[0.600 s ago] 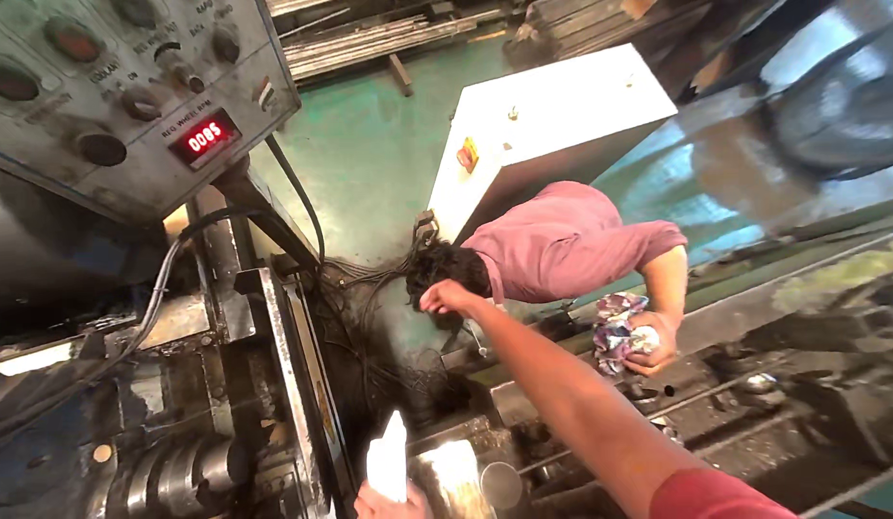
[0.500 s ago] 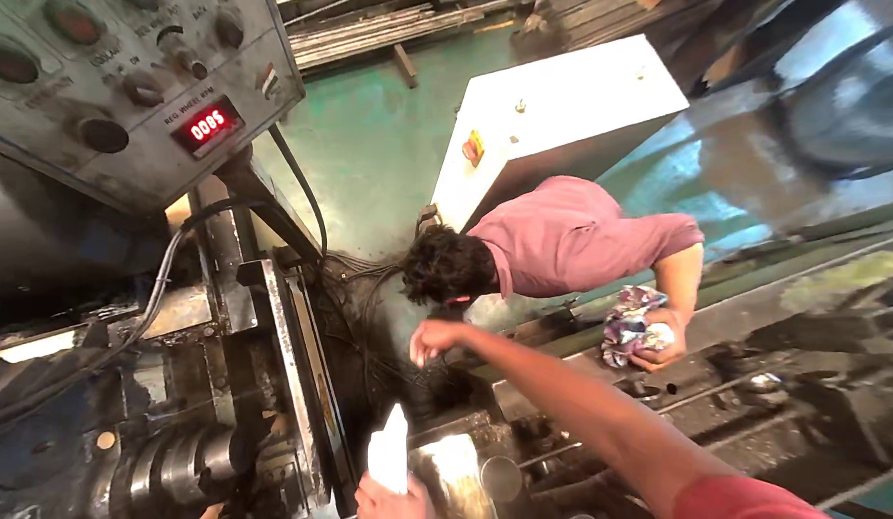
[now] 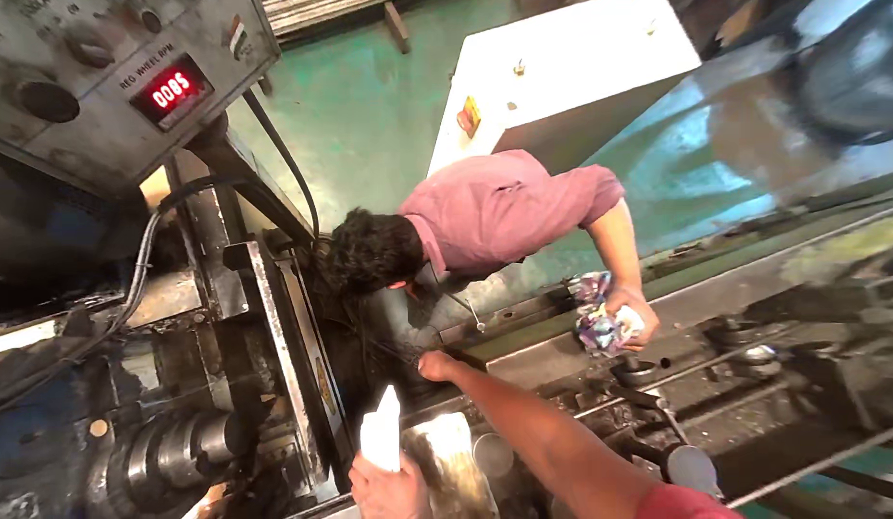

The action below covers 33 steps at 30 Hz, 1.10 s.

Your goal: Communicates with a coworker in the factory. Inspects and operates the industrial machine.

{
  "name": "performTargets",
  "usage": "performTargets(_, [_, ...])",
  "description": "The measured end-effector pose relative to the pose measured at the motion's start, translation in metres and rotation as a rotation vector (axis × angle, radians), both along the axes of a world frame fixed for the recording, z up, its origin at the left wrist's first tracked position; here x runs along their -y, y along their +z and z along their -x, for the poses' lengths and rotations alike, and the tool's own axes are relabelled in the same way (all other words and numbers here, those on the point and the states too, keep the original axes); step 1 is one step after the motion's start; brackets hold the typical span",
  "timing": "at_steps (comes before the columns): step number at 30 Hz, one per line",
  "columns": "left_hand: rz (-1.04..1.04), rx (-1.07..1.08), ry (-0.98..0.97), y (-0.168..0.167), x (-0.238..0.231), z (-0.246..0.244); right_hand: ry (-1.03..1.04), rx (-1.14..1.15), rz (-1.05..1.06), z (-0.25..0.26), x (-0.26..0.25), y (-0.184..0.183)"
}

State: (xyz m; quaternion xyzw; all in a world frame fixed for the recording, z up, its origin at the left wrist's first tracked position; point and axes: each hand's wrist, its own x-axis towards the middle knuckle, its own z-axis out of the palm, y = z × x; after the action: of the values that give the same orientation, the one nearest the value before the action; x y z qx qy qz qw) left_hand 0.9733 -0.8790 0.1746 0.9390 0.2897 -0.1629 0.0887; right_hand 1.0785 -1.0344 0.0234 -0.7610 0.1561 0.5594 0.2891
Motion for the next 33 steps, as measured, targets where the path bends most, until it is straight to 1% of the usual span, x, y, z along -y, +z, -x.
performTargets(3, [-0.004, -0.016, -0.001, 0.001, 0.0, -0.001, 0.02, 0.037, -0.044, 0.006, -0.011, -0.002])
performTargets(9, [-0.021, -0.039, 0.018, 0.002, 0.001, -0.002, -0.009, 0.013, -0.077, 0.015, -0.029, 0.003])
performTargets(15, [-0.014, -0.038, 0.018, 0.003, 0.001, -0.002, -0.019, 0.033, -0.104, 0.015, -0.036, 0.006])
performTargets(19, [-0.023, -0.052, 0.033, 0.004, 0.002, -0.003, 0.076, 0.089, -0.15, 0.002, -0.037, 0.019])
performTargets(22, [-0.009, -0.075, 0.046, 0.006, 0.001, -0.004, 0.171, 0.133, -0.222, -0.004, -0.033, 0.043])
performTargets(24, [0.005, -0.109, 0.062, 0.009, 0.001, -0.006, 0.195, 0.19, -0.282, -0.004, -0.027, 0.062])
performTargets(29, [0.06, -0.202, 0.076, 0.015, 0.003, -0.011, 0.157, 0.421, -0.383, 0.016, 0.0, 0.118])
performTargets(31, [0.075, -0.227, 0.078, 0.018, -0.001, -0.013, 0.193, 0.475, -0.344, 0.025, 0.007, 0.15])
performTargets(33, [0.1, -0.21, 0.074, 0.017, -0.001, -0.014, 0.295, 0.509, -0.25, 0.036, 0.016, 0.189])
